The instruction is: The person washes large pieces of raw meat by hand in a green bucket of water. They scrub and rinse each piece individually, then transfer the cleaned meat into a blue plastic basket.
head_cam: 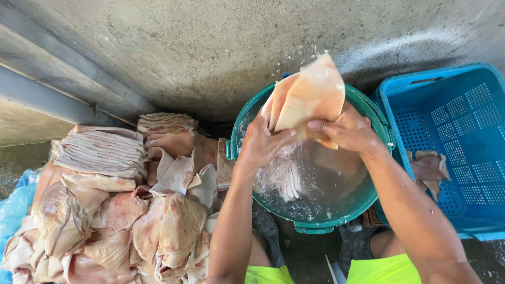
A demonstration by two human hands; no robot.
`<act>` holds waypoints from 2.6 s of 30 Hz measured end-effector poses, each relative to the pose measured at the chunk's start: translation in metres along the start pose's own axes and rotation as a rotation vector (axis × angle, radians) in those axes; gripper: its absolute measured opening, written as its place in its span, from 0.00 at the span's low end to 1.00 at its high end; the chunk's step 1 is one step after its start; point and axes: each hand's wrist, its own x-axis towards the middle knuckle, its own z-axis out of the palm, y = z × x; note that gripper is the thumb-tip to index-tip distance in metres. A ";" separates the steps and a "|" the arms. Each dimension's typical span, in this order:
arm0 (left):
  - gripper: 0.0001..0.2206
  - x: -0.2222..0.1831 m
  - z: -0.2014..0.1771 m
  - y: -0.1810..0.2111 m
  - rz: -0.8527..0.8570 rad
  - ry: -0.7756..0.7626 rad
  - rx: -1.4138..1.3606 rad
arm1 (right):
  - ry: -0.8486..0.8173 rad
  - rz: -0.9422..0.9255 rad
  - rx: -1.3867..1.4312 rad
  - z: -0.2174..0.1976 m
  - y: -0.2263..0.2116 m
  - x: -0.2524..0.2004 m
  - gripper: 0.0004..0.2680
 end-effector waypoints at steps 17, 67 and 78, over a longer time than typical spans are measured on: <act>0.29 -0.002 0.014 0.000 0.152 0.014 0.202 | 0.179 -0.365 -0.574 -0.012 -0.005 -0.026 0.17; 0.22 -0.032 0.057 -0.017 0.091 0.099 -0.065 | 0.358 -0.124 -0.162 0.005 0.020 -0.055 0.14; 0.22 -0.003 0.096 0.004 0.101 0.033 -0.041 | 0.365 -0.177 0.054 -0.042 0.016 -0.060 0.14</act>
